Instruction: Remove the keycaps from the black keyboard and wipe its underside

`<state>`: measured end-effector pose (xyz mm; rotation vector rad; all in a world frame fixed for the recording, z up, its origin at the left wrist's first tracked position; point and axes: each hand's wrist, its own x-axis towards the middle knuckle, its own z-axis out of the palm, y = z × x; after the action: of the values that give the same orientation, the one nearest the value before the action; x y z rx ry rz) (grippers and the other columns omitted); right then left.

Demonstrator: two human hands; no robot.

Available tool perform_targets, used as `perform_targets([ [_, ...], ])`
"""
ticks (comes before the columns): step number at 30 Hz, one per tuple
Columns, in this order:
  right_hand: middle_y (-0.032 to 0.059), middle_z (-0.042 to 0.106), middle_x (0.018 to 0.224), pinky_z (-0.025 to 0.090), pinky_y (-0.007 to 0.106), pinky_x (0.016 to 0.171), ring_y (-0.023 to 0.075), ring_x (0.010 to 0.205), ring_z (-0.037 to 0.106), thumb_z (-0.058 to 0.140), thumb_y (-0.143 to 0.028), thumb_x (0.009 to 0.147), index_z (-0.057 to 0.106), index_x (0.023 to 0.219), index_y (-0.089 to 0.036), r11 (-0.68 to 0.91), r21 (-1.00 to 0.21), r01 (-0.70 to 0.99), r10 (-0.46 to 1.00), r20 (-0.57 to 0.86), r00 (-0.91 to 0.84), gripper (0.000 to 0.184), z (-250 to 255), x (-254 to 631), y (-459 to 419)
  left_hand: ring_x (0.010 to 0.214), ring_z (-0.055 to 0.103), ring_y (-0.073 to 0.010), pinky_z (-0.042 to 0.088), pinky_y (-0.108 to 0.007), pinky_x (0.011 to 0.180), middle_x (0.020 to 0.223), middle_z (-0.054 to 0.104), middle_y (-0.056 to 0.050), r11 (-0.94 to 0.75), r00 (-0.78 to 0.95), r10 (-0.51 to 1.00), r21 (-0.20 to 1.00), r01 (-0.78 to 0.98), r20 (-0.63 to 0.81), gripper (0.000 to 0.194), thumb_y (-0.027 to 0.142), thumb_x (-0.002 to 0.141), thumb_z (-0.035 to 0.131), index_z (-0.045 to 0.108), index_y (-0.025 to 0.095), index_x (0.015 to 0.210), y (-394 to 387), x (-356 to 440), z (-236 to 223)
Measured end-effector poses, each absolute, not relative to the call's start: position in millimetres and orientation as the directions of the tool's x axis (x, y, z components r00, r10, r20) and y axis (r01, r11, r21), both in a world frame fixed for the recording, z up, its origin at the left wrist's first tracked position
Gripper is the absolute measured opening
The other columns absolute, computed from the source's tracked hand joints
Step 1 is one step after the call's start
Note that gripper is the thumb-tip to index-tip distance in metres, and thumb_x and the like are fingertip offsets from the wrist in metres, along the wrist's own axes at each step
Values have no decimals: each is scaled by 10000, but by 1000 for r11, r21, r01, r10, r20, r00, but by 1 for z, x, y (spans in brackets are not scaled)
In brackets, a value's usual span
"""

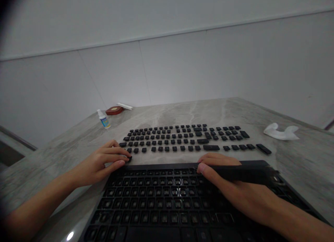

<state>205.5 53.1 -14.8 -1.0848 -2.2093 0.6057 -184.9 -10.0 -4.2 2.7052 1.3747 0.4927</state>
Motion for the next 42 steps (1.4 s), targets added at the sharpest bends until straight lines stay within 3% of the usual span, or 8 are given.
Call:
perform_targets([
  [8,39,761,1026,600,522,936,338,971,709,537,-664,881,760,916,-295,566,-609,556,818,326,-474,432,-13,206,52,986,590,-227,494,-389,862,1135,705,-76,-623,510,740,163,765,438,256,193,993,542,654,196,1223,-10,-189,-5],
  [15,45,747,1033,606,509,908,328,977,694,473,-668,914,747,919,-296,567,-626,535,810,308,-498,463,-12,207,52,917,615,-214,504,-383,832,1051,712,-68,-640,453,663,136,757,596,291,128,952,574,628,197,1231,-16,-187,-5],
  [21,67,712,984,608,415,744,275,915,675,395,-515,995,684,823,-290,685,-596,419,711,422,-562,404,7,191,28,995,614,-233,503,-420,915,1102,697,-87,-720,529,657,238,652,537,353,172,973,569,549,199,1325,-31,-153,-9],
  [27,70,636,773,525,378,619,230,710,600,547,-407,840,635,777,-232,889,-454,62,322,523,-789,206,-15,135,6,890,630,-227,511,-407,853,991,700,-88,-772,654,635,380,510,412,334,367,1020,547,561,190,1304,-51,-122,-6],
  [31,67,640,834,518,362,735,210,793,597,597,-359,825,658,847,-174,842,-534,77,344,423,-838,195,-20,107,-3,819,628,-205,503,-354,758,864,702,-60,-746,660,650,479,462,376,156,252,1032,511,658,197,1034,-53,-119,-3],
  [36,66,623,914,524,360,815,194,847,608,555,-318,859,640,957,-181,728,-681,74,451,395,-800,188,-10,102,-7,691,586,-191,471,-354,676,730,666,-43,-719,644,675,515,467,359,161,159,967,534,662,191,875,-49,-126,-2],
  [39,85,610,1009,531,356,831,211,919,603,587,-278,807,635,1063,-189,741,-671,30,400,404,-823,276,-13,107,-7,644,550,-196,434,-369,626,705,645,-48,-771,673,629,422,477,388,153,115,933,529,661,182,899,-52,-126,-2],
  [42,94,599,1035,532,369,841,226,958,590,563,-248,802,613,1082,-195,771,-636,36,391,428,-815,289,-19,110,-6,715,571,-204,452,-363,640,817,663,-67,-789,624,613,333,517,485,225,68,911,554,636,182,1086,-55,-123,-1],
])
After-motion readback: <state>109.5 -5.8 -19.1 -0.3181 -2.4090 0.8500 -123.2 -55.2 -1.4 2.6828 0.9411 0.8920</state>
